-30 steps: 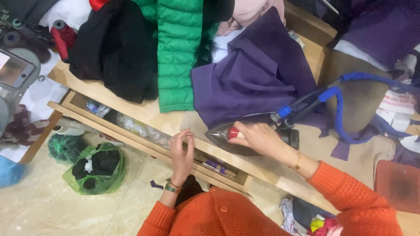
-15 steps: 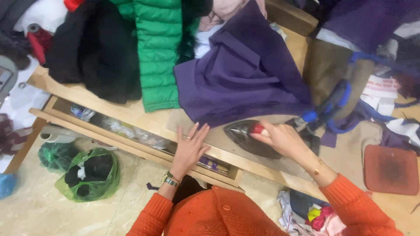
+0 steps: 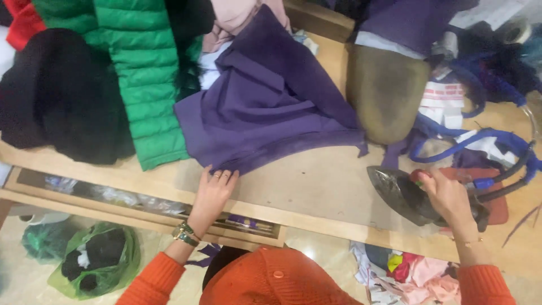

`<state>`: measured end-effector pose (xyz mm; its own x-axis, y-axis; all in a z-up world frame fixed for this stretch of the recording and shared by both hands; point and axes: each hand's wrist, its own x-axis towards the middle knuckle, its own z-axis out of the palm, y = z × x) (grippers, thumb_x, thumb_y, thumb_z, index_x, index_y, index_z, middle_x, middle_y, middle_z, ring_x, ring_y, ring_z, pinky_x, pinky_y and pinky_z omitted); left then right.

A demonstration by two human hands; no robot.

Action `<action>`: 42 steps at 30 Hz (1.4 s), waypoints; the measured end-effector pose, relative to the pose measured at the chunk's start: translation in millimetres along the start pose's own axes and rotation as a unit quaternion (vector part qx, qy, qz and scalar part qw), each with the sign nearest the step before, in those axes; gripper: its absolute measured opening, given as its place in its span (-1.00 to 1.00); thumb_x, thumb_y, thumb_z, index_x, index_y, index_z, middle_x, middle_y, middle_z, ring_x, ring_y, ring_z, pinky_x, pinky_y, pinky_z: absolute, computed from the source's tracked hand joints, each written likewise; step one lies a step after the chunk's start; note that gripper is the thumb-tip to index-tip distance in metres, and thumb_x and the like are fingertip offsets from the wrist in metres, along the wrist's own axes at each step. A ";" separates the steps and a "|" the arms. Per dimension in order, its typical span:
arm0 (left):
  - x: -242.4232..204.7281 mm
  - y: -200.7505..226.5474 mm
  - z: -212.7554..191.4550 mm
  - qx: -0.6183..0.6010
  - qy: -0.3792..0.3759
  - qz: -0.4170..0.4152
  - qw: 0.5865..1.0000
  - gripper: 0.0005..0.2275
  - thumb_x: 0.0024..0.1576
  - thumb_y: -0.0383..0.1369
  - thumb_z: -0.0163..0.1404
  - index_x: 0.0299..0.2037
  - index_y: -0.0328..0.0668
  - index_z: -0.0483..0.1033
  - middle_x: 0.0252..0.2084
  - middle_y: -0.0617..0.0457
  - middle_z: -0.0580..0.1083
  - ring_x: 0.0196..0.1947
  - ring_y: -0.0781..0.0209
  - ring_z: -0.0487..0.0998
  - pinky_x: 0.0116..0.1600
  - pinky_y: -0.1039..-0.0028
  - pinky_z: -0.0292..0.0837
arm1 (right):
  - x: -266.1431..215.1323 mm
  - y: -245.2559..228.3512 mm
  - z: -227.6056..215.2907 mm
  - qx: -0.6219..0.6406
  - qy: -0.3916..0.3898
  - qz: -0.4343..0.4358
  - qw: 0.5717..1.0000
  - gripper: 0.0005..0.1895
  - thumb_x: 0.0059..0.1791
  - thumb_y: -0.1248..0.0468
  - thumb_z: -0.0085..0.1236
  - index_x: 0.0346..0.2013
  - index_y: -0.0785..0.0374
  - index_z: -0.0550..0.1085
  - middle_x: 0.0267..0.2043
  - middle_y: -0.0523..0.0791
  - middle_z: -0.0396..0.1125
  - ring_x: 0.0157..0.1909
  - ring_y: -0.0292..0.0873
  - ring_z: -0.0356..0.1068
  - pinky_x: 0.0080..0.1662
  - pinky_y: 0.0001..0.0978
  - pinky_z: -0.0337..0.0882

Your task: The person irons a purple garment on a wooden table using a steam iron. They then fold the garment and place a floral patterned cloth on top, ironing it as well. The person repeatedly folds and irons the items, moving them around the workspace.

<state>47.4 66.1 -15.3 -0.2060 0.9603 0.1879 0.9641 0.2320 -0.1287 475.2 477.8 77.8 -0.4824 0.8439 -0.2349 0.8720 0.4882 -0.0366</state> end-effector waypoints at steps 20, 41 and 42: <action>33.4 -25.5 -24.5 -0.471 0.248 -0.270 0.803 -0.98 0.16 -0.37 0.20 -0.25 0.00 0.66 -0.24 0.16 0.58 -0.15 0.17 0.58 0.10 0.34 0.38 | 81.3 -239.5 123.1 -0.037 0.372 -0.424 0.825 -0.74 0.03 0.19 0.07 0.03 -0.06 0.50 -0.07 -0.19 0.51 0.05 -0.21 0.47 0.29 -0.03 0.24; 36.9 -180.2 -148.9 -0.446 0.224 -0.120 0.858 -0.87 0.22 -0.58 0.05 -0.09 -0.23 0.58 -0.12 -0.13 0.59 -0.07 -0.17 0.59 0.05 0.15 0.43 | -71.0 -287.4 -21.2 0.036 0.273 -0.383 0.882 -0.80 0.08 0.22 0.04 -0.02 0.04 0.52 -0.24 -0.17 0.40 -0.10 -0.14 0.44 -0.01 -0.23 0.39; 41.5 -192.6 -157.6 -0.445 0.264 -0.122 0.847 -0.86 0.24 -0.62 0.04 -0.05 -0.27 0.57 -0.09 -0.16 0.58 -0.03 -0.18 0.57 0.11 0.13 0.39 | -86.0 -304.2 -23.6 0.134 0.208 -0.398 0.883 -0.77 0.05 0.23 0.07 -0.01 0.06 0.55 -0.22 -0.11 0.46 -0.09 -0.08 0.48 -0.04 -0.23 0.44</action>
<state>-120.5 36.9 170.7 -0.5402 0.6431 0.5427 0.6961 -0.0208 0.7176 249.4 262.0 132.0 -0.8920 0.2919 0.3452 0.2032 0.9410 -0.2707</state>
